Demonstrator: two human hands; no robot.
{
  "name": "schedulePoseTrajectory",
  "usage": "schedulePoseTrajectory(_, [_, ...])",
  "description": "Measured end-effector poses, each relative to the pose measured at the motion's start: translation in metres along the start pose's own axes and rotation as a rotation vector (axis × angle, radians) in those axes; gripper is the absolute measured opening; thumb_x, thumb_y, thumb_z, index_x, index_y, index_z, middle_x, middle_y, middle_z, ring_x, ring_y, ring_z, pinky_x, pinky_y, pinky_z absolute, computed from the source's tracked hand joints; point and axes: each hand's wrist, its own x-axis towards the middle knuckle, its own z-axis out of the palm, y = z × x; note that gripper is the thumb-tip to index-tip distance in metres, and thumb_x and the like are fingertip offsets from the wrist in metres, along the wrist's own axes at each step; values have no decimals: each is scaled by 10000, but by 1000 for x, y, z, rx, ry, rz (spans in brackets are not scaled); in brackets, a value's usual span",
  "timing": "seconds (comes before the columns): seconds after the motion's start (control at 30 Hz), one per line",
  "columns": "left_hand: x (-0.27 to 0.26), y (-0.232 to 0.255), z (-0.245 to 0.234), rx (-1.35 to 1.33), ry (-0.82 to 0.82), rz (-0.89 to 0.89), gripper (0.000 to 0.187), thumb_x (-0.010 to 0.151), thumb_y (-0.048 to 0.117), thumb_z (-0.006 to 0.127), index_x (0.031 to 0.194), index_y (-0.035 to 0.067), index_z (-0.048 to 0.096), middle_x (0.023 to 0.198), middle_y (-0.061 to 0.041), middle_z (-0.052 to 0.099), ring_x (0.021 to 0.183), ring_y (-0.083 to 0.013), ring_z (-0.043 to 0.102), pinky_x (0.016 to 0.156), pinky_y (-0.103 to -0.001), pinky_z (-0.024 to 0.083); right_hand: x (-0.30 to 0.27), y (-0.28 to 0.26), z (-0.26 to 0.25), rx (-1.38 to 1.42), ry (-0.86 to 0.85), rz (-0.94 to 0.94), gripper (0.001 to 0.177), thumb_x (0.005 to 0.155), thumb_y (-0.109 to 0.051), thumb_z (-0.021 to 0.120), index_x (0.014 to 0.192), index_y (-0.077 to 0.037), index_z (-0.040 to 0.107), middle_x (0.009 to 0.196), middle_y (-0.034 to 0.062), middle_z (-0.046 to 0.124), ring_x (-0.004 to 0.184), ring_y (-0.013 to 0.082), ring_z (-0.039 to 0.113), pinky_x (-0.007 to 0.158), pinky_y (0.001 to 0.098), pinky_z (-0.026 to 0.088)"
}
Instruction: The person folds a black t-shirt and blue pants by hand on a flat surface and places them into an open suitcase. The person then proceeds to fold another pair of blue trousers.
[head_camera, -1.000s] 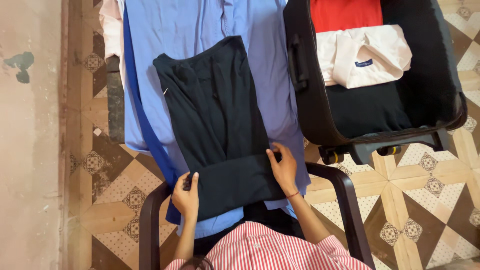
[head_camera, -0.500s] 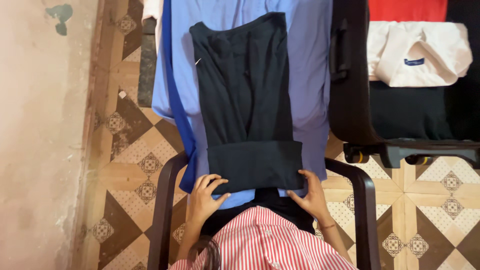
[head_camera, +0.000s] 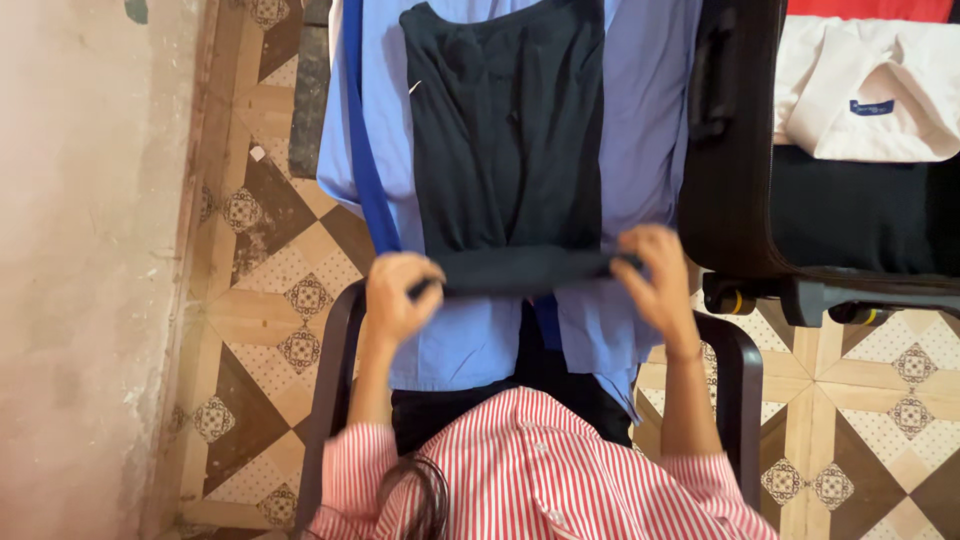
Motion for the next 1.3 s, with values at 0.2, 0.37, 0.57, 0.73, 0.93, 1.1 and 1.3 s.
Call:
schedulePoseTrajectory(0.2, [87, -61, 53, -661, 334, -275, 485, 1084, 369, 634, 1440, 47, 564, 1268, -61, 700, 1179, -136, 632, 1039, -281, 479, 71, 39, 27, 179, 314, 235, 298, 1089, -255, 611, 1254, -11, 653, 1144, 141, 683, 1032, 275, 654, 939, 364, 517])
schedulePoseTrajectory(0.37, [64, -82, 84, -355, 442, -544, 508, 1027, 395, 671, 1400, 56, 603, 1156, -78, 745, 1049, -153, 693, 945, -287, 518, 44, 94, 71, 13, 372, 427, 311, 1119, -292, 581, 1241, -32, 701, 1207, 156, 727, 1121, 239, 675, 963, 363, 517])
schedulePoseTrajectory(0.57, [12, -79, 100, -278, 349, -696, 432, 964, 415, 718, 1170, 36, 744, 986, -83, 764, 891, -166, 712, 829, -304, 549, 10, 79, 104, 109, 345, 558, 372, 976, -350, 738, 1159, -31, 681, 1074, 116, 741, 976, 201, 695, 862, 335, 540])
schedulePoseTrajectory(0.73, [4, -80, 104, -171, 313, -669, 454, 945, 422, 729, 1153, 19, 732, 913, -104, 754, 829, -200, 714, 774, -318, 545, 10, 61, 109, 211, 475, 470, 459, 893, -327, 845, 1159, -21, 630, 1059, 79, 698, 930, 154, 660, 758, 285, 552])
schedulePoseTrajectory(0.93, [3, -70, 102, 46, 346, -452, 362, 1020, 376, 652, 1114, 29, 693, 906, -141, 695, 834, -298, 656, 733, -396, 517, -5, 74, 121, 95, 365, 518, 368, 875, -324, 868, 1052, -36, 722, 738, 16, 611, 676, 97, 563, 641, 256, 459])
schedulePoseTrajectory(1.1, [7, -54, 92, 135, 333, -381, 282, 1078, 303, 560, 1158, 52, 661, 840, -144, 663, 821, -342, 627, 765, -451, 467, -24, 100, 122, 351, 395, 462, 260, 1045, -273, 742, 1023, -39, 631, 784, -43, 546, 713, 27, 465, 636, 221, 385])
schedulePoseTrajectory(1.3, [-6, -61, 76, 382, 177, -299, 273, 1068, 281, 575, 1228, 72, 644, 792, -131, 660, 790, -335, 639, 773, -474, 462, -50, 87, 123, 337, 291, 682, 328, 963, -255, 748, 1132, -48, 556, 732, -24, 603, 655, 24, 488, 613, 204, 389])
